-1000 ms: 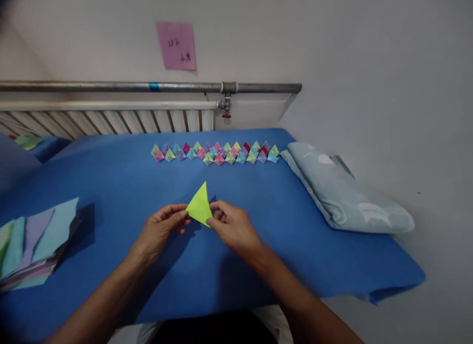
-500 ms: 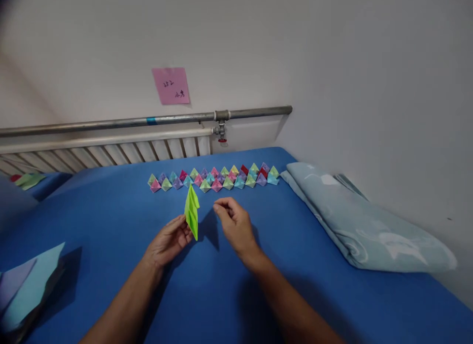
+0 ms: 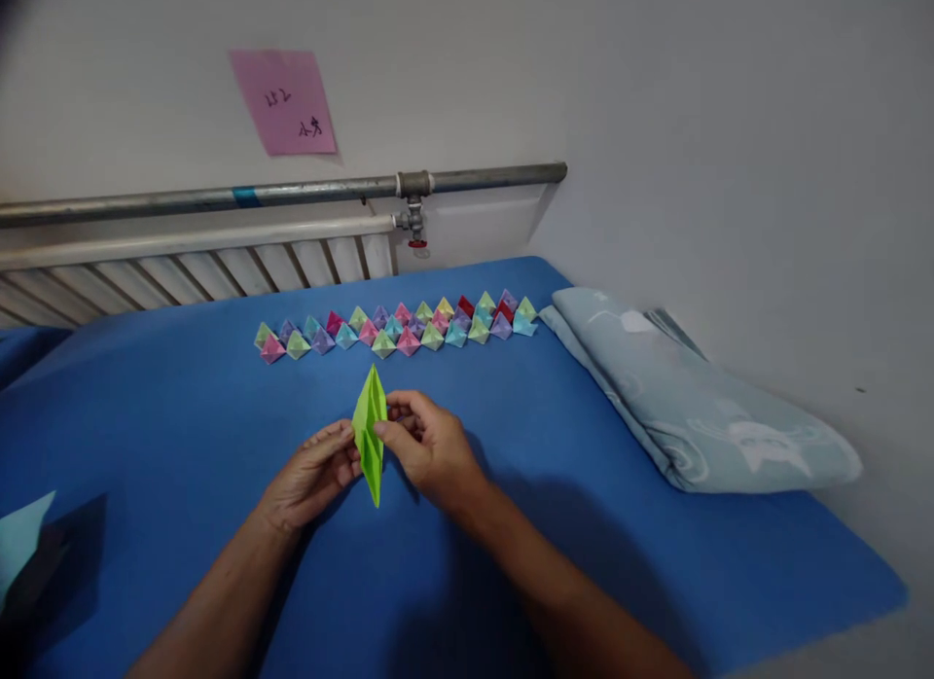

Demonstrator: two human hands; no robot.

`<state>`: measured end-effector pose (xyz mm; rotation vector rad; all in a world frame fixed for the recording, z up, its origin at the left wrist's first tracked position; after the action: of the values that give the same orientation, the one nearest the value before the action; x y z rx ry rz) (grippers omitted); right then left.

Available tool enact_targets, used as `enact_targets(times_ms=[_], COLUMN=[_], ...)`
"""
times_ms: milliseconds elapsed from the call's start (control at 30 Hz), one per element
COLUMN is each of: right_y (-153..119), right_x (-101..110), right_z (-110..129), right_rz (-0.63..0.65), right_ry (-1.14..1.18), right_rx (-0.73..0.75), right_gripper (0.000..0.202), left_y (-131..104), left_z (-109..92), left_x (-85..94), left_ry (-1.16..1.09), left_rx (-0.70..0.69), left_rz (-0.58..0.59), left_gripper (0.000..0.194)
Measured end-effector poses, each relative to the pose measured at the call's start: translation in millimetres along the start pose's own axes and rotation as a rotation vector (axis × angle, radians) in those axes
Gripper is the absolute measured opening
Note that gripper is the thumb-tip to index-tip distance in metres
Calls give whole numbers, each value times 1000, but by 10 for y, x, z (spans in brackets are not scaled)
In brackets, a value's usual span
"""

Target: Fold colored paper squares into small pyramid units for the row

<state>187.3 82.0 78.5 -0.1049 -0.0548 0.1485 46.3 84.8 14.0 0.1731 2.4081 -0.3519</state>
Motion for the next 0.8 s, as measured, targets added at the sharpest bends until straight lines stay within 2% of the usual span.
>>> enact_targets(times_ms=[233, 433, 533, 633, 800], right_y=[40, 69, 84, 85, 60], right_x=[-34, -39, -11, 7, -36], right_z=[-175, -283, -293, -269, -214], right_rz=[18, -6, -71, -152, -206], right_ry=[36, 38, -60, -274, -571], right_rx=[-130, -207, -157, -51, 104], right_gripper=[9, 7, 8, 9, 17], left_y=[-26, -66, -84, -114, -163], left_z=[1, 12, 7, 14, -1], left_x=[-19, -60, -62, -66, -164], left_ry=[166, 262, 308, 344, 417], left_rx=[-15, -38, -98, -136, -217], left_rz=[40, -32, -97, -140, -56], left_gripper=[29, 38, 45, 54, 54])
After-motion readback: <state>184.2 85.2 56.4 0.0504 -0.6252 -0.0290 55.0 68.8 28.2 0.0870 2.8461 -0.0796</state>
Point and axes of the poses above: each hand's wrist, its own y-axis towards the middle knuckle, its own x-axis out of the back of the hand, z = x × y, the point moved 6 cm from there along y, towards the middle knuckle, and after that the axes turned 11 degrees about -x, right-handed, at the moved point
